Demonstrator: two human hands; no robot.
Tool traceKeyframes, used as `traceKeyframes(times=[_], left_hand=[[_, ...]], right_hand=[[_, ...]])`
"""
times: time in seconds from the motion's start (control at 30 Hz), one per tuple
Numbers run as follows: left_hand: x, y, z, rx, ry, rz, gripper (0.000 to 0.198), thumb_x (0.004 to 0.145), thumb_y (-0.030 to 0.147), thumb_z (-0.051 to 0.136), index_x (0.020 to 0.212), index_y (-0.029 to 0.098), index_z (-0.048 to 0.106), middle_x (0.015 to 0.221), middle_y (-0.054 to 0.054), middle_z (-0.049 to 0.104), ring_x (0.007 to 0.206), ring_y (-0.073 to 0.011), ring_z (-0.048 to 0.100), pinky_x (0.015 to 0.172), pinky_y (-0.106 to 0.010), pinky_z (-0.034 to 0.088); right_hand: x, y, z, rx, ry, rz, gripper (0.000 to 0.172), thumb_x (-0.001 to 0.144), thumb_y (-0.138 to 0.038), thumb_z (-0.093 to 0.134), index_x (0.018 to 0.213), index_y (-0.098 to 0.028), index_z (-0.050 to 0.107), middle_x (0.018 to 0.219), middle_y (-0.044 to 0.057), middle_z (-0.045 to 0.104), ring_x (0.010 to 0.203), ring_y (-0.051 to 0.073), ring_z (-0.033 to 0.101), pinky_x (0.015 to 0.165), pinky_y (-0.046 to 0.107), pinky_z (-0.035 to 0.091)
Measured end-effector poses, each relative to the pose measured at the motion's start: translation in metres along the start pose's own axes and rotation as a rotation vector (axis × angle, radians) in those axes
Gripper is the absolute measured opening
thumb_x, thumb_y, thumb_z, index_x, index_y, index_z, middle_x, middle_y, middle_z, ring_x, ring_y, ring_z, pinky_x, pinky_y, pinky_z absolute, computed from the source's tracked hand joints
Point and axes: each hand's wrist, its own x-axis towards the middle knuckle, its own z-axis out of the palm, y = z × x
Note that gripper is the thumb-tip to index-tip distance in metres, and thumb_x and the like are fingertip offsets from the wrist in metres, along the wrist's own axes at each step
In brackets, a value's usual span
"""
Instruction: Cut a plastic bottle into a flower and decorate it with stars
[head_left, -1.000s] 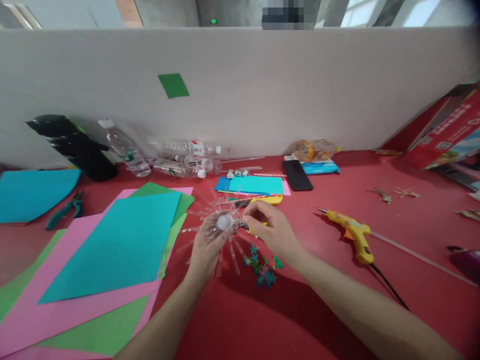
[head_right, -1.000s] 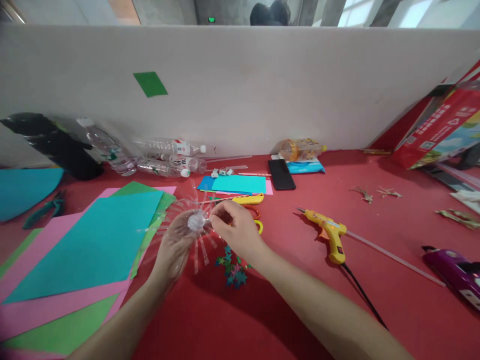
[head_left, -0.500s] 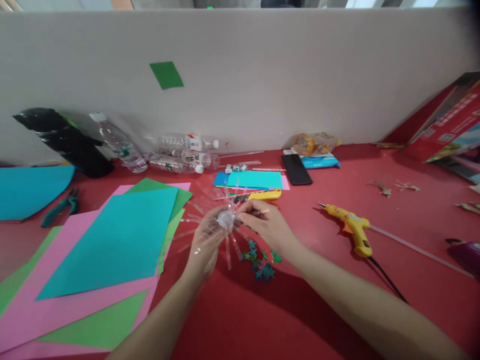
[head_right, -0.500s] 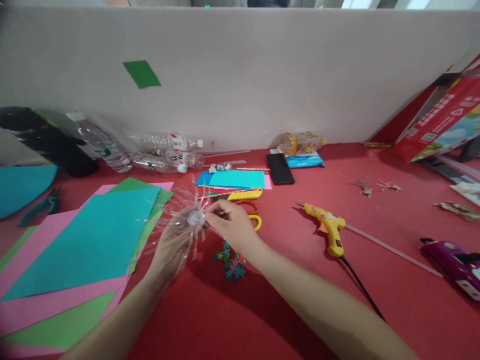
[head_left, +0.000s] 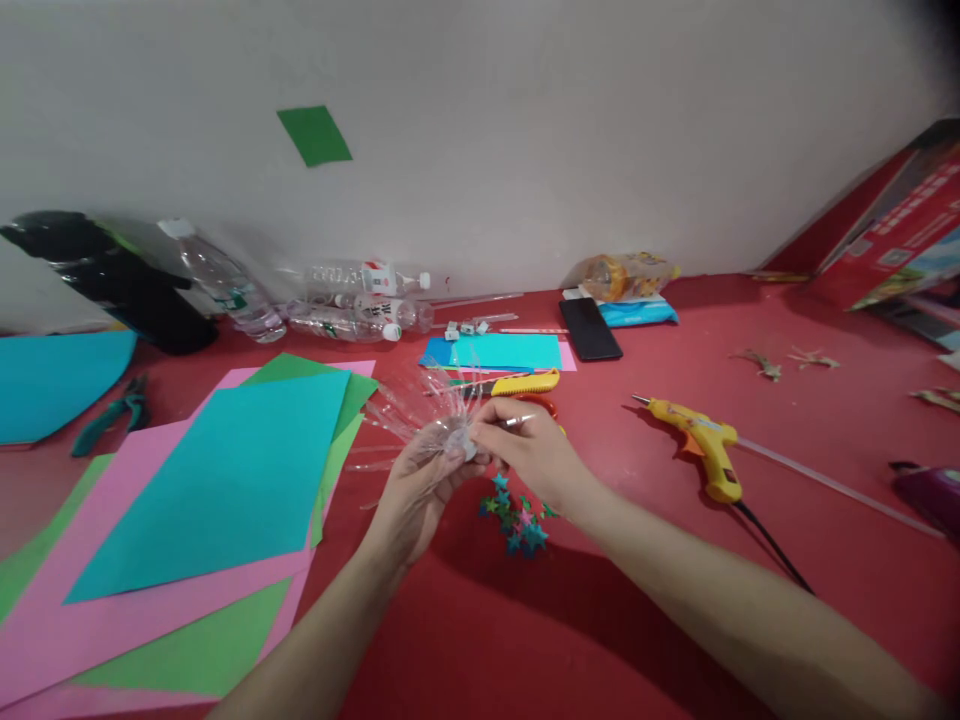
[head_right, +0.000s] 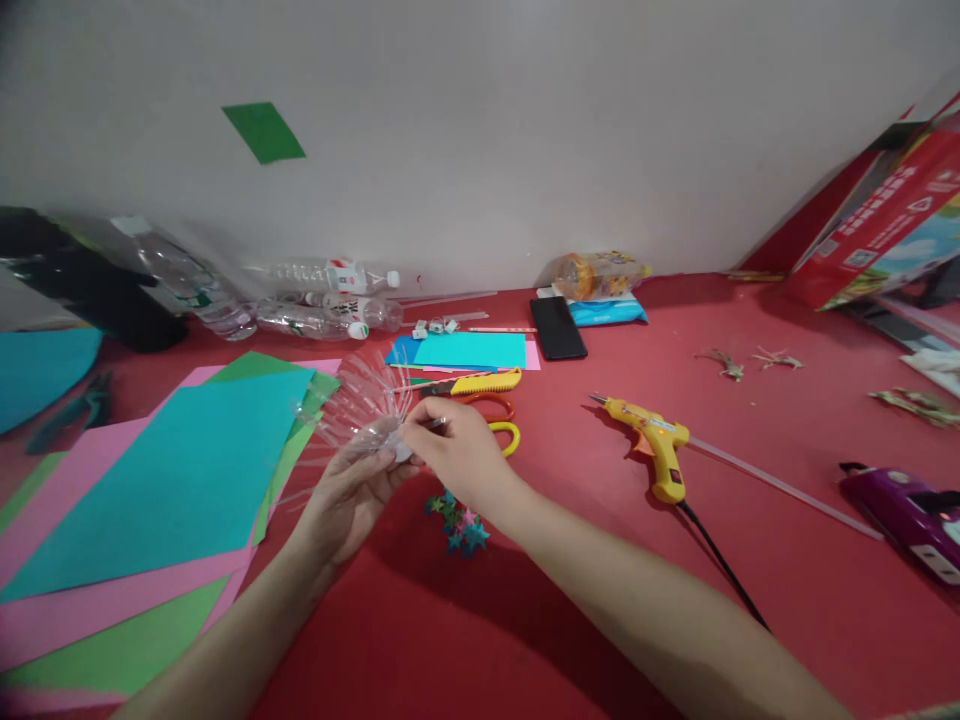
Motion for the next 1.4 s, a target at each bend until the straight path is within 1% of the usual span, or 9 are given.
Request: traceKeyframes(times=[0.17,0.27,0.5,0.57,0.63,0.77,0.93,1.23,1.4], left_hand=[[-0.001,0.002,0.000,-0.024,-0.056,-0.057,0.021,0.074,0.017,0.069,0.094,0.016,0.070,0.083,-0.005,0.072,0.071,-0.0159,0.068,0.068,-0.026,0.055],[-0.002,0.002,0.001,-0.021,-0.060,-0.063,0.018,0.073,0.018,0.069,0.091,0.015,0.070,0.080,-0.005,0.072,0.070,-0.0161,0.067,0.065,-0.026,0.055],[-0.002,-0.002,-0.002,0.050,-0.049,-0.046,0.030,0.071,0.019,0.070,0.101,0.018,0.067,0.087,-0.006,0.073,0.076,-0.0201,0.069,0.069,-0.032,0.056],[-0.003,-0.003,-0.002,0.077,-0.049,-0.050,0.032,0.070,0.019,0.071,0.102,0.019,0.068,0.089,-0.006,0.073,0.080,-0.0214,0.069,0.071,-0.033,0.056],[-0.004,-0.004,0.000,0.095,-0.053,-0.051,0.032,0.069,0.022,0.073,0.101,0.020,0.069,0.090,-0.006,0.073,0.082,-0.0218,0.069,0.072,-0.033,0.055],[-0.005,-0.002,0.005,0.111,-0.006,-0.054,0.031,0.063,0.025,0.079,0.093,0.022,0.072,0.088,-0.003,0.073,0.077,-0.0184,0.068,0.070,-0.029,0.054],[-0.004,-0.003,0.006,0.168,-0.002,-0.075,0.031,0.064,0.026,0.079,0.094,0.021,0.072,0.080,-0.003,0.072,0.066,-0.0149,0.065,0.063,-0.028,0.053],[-0.002,-0.007,0.002,0.223,-0.090,-0.061,0.026,0.071,0.027,0.075,0.095,0.019,0.070,0.081,-0.004,0.071,0.066,-0.0158,0.065,0.064,-0.029,0.053],[-0.002,-0.006,0.004,0.211,-0.011,-0.096,0.032,0.065,0.027,0.079,0.094,0.019,0.070,0.081,-0.004,0.072,0.067,-0.0177,0.067,0.065,-0.031,0.054]], right_hand=[[-0.001,0.001,-0.001,-0.002,-0.008,-0.016,0.015,0.078,-0.020,0.054,0.063,-0.019,0.052,0.057,-0.006,0.049,0.052,0.009,0.046,0.051,0.022,0.038],[-0.002,0.003,-0.002,-0.107,-0.021,-0.094,0.014,0.081,-0.021,0.052,0.067,-0.020,0.052,0.062,-0.005,0.051,0.057,0.010,0.048,0.054,0.024,0.040],[-0.012,-0.009,-0.004,-0.558,0.216,-0.344,0.010,0.080,-0.019,0.055,0.080,-0.023,0.046,0.081,-0.001,0.051,0.063,0.012,0.046,0.057,0.027,0.039],[-0.014,-0.016,-0.006,-0.617,0.256,-0.455,0.014,0.080,-0.017,0.054,0.090,-0.023,0.046,0.092,0.002,0.052,0.071,0.014,0.050,0.063,0.029,0.043],[-0.016,-0.023,-0.008,-0.685,0.261,-0.603,0.026,0.080,-0.013,0.053,0.102,-0.024,0.047,0.103,0.006,0.051,0.089,0.019,0.053,0.074,0.034,0.047],[-0.018,-0.034,-0.015,-0.857,0.214,-0.780,0.034,0.081,-0.009,0.052,0.111,-0.024,0.052,0.116,0.009,0.047,0.114,0.024,0.046,0.095,0.043,0.041],[-0.018,-0.042,-0.023,-0.964,0.184,-0.777,0.028,0.083,-0.011,0.053,0.106,-0.025,0.060,0.122,0.009,0.048,0.115,0.026,0.046,0.095,0.046,0.039],[-0.017,-0.044,-0.027,-1.022,0.145,-0.754,0.026,0.086,-0.009,0.049,0.102,-0.025,0.062,0.127,0.008,0.048,0.119,0.028,0.042,0.095,0.051,0.038],[-0.018,-0.044,-0.029,-1.053,0.138,-0.768,0.021,0.086,-0.011,0.050,0.098,-0.022,0.062,0.127,0.009,0.048,0.120,0.028,0.041,0.097,0.049,0.037]])
